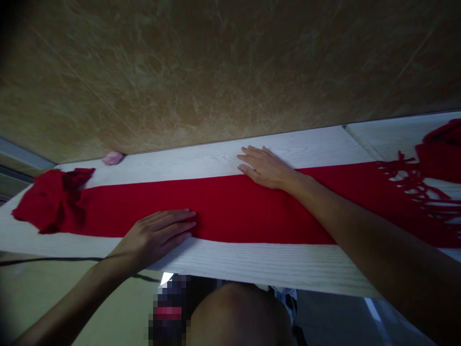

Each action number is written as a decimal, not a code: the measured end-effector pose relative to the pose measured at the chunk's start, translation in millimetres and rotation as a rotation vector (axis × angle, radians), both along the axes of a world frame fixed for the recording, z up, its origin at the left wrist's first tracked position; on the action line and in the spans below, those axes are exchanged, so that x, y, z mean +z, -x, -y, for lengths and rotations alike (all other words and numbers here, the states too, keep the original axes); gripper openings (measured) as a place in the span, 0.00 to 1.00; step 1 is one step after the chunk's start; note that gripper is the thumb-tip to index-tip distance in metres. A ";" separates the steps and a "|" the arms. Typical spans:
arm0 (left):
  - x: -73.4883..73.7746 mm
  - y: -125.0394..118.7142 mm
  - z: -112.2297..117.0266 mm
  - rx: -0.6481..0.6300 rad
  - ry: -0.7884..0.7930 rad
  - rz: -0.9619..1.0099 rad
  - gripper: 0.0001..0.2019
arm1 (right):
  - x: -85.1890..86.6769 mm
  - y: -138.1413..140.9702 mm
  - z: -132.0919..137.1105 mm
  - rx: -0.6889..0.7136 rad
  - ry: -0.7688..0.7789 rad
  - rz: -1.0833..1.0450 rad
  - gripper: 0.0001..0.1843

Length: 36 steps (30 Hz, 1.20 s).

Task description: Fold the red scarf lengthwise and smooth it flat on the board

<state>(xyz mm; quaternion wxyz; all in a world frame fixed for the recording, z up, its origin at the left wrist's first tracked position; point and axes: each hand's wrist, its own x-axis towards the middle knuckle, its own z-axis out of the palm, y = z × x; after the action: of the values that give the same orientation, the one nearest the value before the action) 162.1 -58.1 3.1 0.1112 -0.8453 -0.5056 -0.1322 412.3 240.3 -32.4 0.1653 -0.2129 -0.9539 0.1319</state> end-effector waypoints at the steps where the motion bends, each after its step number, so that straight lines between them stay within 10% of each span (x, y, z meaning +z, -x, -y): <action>1: 0.4 -0.6 0.0 -0.024 -0.028 -0.017 0.13 | 0.7 0.4 0.8 -0.003 0.003 0.008 0.32; 36: 6.2 -11.5 18.3 0.099 -0.151 0.002 0.09 | 3.0 -2.5 1.4 0.012 -0.012 0.058 0.34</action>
<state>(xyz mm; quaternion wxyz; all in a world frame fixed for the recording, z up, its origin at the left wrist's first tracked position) 173.6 -76.4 9.4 0.1806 -0.8084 -0.5353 -0.1650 414.8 239.0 -29.4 0.1380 -0.2097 -0.9604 0.1211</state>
